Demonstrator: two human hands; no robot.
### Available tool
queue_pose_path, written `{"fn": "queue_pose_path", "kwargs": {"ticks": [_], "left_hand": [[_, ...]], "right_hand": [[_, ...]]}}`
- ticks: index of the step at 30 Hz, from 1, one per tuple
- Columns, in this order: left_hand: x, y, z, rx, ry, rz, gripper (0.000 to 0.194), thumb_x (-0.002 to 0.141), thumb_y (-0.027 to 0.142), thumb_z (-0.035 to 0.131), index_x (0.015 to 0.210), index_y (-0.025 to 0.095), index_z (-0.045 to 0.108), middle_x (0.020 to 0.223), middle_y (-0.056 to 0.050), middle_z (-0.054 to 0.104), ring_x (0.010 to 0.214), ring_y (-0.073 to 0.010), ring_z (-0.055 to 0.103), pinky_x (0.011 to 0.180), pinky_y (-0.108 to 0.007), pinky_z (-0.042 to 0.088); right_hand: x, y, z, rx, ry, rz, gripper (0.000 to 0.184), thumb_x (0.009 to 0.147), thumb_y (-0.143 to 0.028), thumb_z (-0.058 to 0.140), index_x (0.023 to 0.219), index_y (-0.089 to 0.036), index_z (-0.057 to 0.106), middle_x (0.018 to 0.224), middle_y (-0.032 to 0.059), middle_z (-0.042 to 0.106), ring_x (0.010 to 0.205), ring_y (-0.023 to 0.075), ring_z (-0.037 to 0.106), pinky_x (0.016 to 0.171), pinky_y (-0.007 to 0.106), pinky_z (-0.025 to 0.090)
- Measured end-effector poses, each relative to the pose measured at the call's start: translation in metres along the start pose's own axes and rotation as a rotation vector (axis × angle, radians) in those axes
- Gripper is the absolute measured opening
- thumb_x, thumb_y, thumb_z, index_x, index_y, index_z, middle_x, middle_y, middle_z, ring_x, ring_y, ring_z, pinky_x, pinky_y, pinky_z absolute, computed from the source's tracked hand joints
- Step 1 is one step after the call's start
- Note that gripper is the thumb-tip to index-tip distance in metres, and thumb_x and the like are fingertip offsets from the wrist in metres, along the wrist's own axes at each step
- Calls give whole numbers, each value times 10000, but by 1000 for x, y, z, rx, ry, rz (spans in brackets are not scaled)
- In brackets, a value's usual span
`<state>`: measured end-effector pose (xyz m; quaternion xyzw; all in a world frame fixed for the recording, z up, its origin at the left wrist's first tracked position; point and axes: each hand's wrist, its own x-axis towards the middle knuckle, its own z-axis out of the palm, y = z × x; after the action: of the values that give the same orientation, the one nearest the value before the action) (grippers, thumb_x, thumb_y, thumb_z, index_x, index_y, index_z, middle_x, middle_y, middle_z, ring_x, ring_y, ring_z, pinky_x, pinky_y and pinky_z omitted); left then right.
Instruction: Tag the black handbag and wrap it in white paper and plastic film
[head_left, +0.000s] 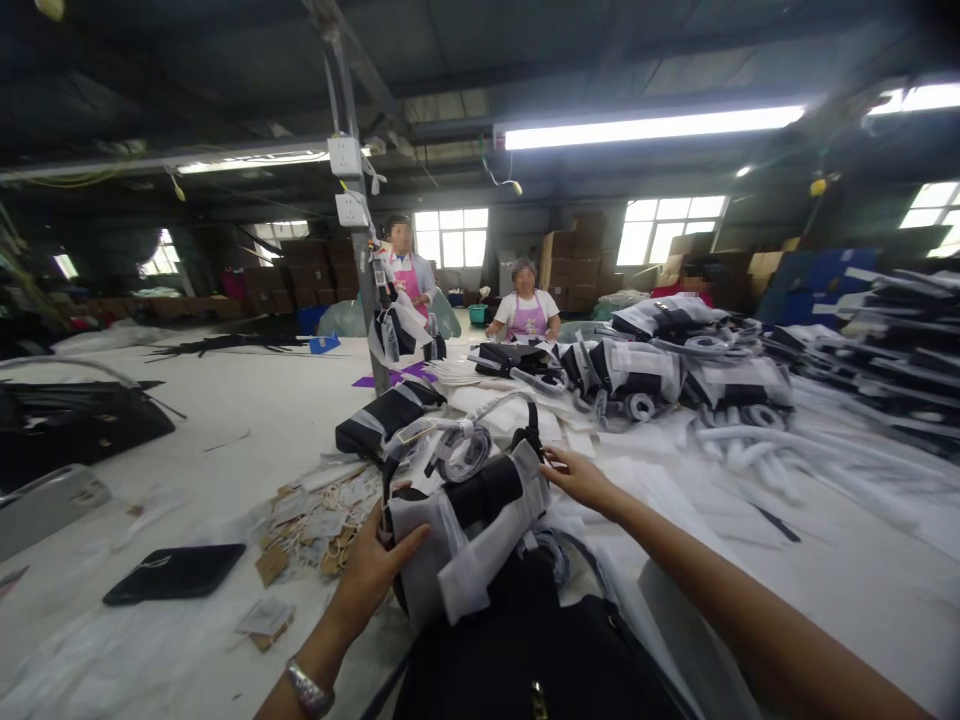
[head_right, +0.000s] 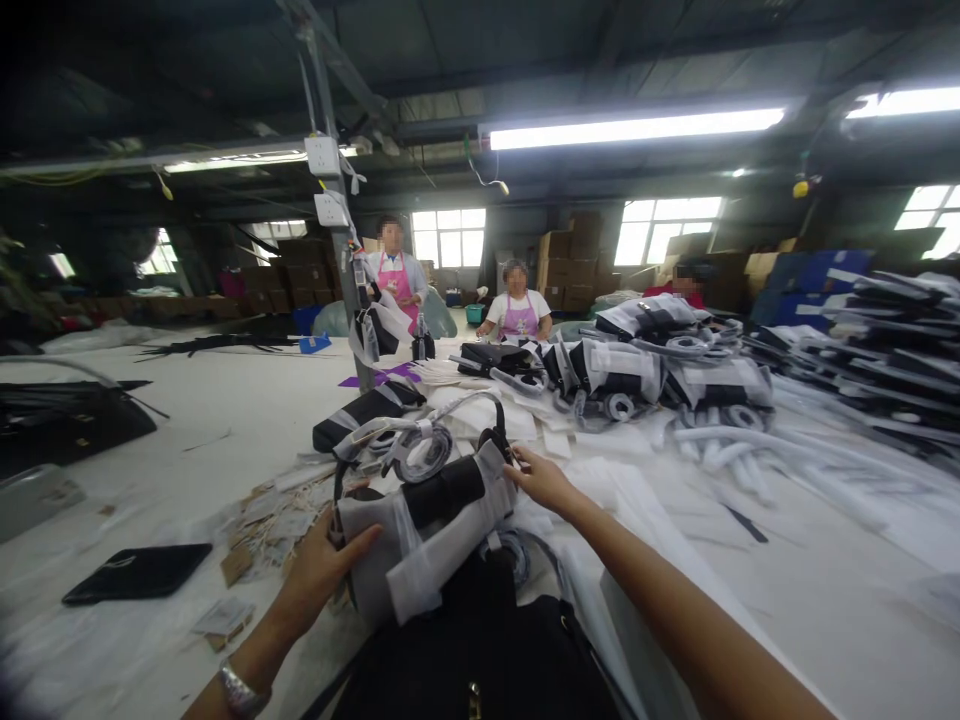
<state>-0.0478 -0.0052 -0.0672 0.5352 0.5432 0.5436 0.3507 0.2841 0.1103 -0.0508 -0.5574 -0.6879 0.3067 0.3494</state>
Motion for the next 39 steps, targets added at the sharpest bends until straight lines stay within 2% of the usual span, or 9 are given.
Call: {"fn": "queue_pose_path", "kwargs": {"ticks": [4, 8, 11, 16, 20, 25, 30, 35, 39], "left_hand": [[-1, 2, 0, 11, 21, -35, 705, 693, 497, 770, 1288, 213, 521, 1044, -62, 729, 937, -247, 695, 823, -323, 556], [-1, 0, 1, -2, 44, -29, 727, 702, 507, 757, 1316, 213, 504, 1071, -72, 717, 960, -258, 688, 845, -343, 550], [3, -7, -3, 14, -15, -8, 732, 732, 506, 734, 1347, 215, 462, 1192, -91, 667, 1081, -272, 642, 948, -377, 504], [12, -20, -14, 150, -85, 6, 719, 717, 511, 745, 1311, 195, 491, 1230, -110, 637, 1129, -299, 610, 1008, -424, 459], [15, -16, -10, 120, -5, 13, 672, 756, 506, 698, 1312, 195, 486, 1171, -95, 663, 1042, -279, 649, 929, -412, 510], [25, 12, -18, -38, 25, 47, 640, 765, 482, 704, 1290, 188, 487, 1125, -86, 680, 1015, -265, 660, 869, -368, 538], [36, 43, -51, -68, 105, 92, 555, 728, 478, 751, 1145, 161, 566, 1036, -77, 690, 977, -259, 655, 807, -334, 548], [37, 78, -80, -195, 92, 132, 589, 750, 404, 768, 1254, 205, 540, 1070, -37, 674, 907, -190, 650, 742, -243, 539], [29, 105, -101, -242, 91, 103, 542, 735, 365, 788, 1206, 188, 586, 991, -27, 687, 761, -143, 646, 665, -208, 542]], "right_hand": [[15, 16, 20, -33, -72, -27, 601, 844, -491, 603, 1382, -250, 487, 1317, 69, 612, 1054, 233, 660, 935, 363, 512], [30, 19, 16, -109, -106, -55, 544, 787, -567, 638, 1200, -213, 639, 1114, 78, 707, 934, 257, 671, 838, 372, 527], [39, 23, 12, -156, -110, -100, 504, 749, -601, 653, 1066, -211, 698, 1006, 64, 727, 894, 268, 659, 831, 391, 511], [44, 29, 21, -138, -73, -169, 489, 768, -540, 651, 1130, -212, 667, 1124, 68, 702, 1035, 270, 633, 914, 368, 476], [44, 25, 33, -137, 9, -133, 443, 789, -522, 630, 1092, -200, 661, 1031, 68, 719, 949, 254, 653, 834, 342, 487], [53, -13, 30, -177, 117, -149, 433, 802, -576, 584, 957, -181, 670, 920, 59, 712, 869, 239, 636, 736, 307, 448], [62, -76, 15, -235, 182, -241, 448, 800, -624, 559, 885, -197, 659, 821, 30, 678, 777, 208, 598, 681, 285, 399], [59, -130, 5, -294, 243, -269, 492, 783, -681, 547, 762, -194, 617, 706, 20, 617, 687, 188, 556, 615, 274, 343], [50, -159, 3, -327, 228, -275, 535, 786, -718, 520, 721, -194, 602, 671, 18, 595, 655, 176, 543, 588, 269, 318]]}}
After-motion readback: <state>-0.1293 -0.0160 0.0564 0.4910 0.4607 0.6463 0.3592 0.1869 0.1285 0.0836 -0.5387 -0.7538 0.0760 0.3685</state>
